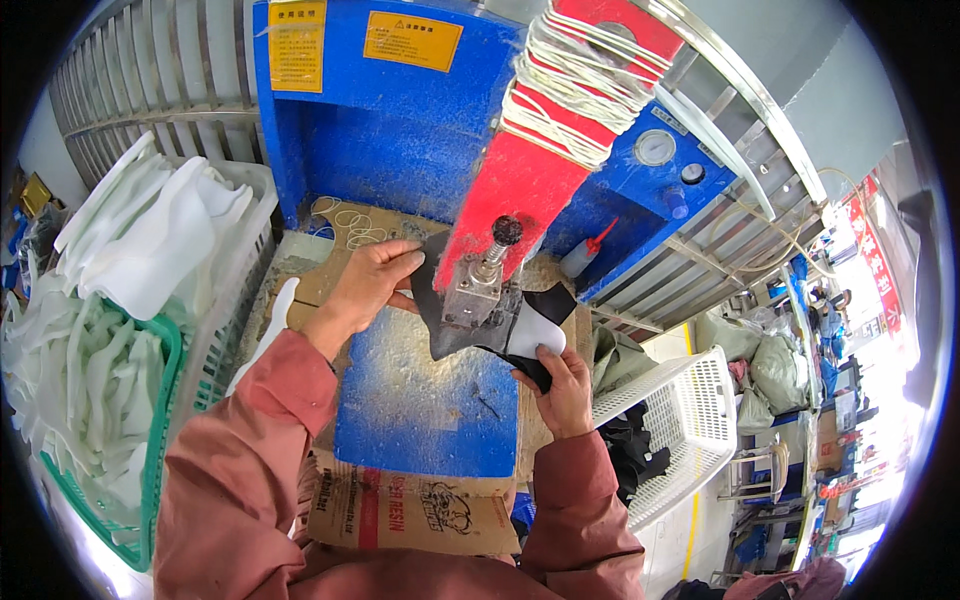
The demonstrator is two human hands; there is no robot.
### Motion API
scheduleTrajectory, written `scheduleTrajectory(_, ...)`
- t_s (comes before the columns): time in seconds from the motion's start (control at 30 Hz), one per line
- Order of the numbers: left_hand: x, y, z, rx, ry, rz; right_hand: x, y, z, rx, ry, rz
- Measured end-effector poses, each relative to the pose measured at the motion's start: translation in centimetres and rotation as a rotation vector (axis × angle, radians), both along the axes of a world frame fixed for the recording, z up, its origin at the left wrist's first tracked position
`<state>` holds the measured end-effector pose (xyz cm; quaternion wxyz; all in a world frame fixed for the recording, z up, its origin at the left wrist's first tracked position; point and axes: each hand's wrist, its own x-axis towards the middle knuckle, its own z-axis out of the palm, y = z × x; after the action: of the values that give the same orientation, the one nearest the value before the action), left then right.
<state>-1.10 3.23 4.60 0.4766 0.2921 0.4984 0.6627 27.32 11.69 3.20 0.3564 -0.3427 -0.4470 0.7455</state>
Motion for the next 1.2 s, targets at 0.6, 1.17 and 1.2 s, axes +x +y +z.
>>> scheduleTrajectory(0.6,3.4,-3.1,-0.9,-0.05,-0.118,-0.099,4.0,-2.3,-1.1,-0.066,-0.053,-0.019)
scheduleTrajectory(1.17,6.9,-6.7,-1.7,-0.091,-0.179,-0.161,7.1,-4.9,-2.1,-0.071,-0.118,-0.024)
scheduleTrajectory(1.2,7.0,-6.8,-1.8,-0.092,-0.183,-0.156,7.3,-5.1,-2.0,-0.07,-0.098,-0.019)
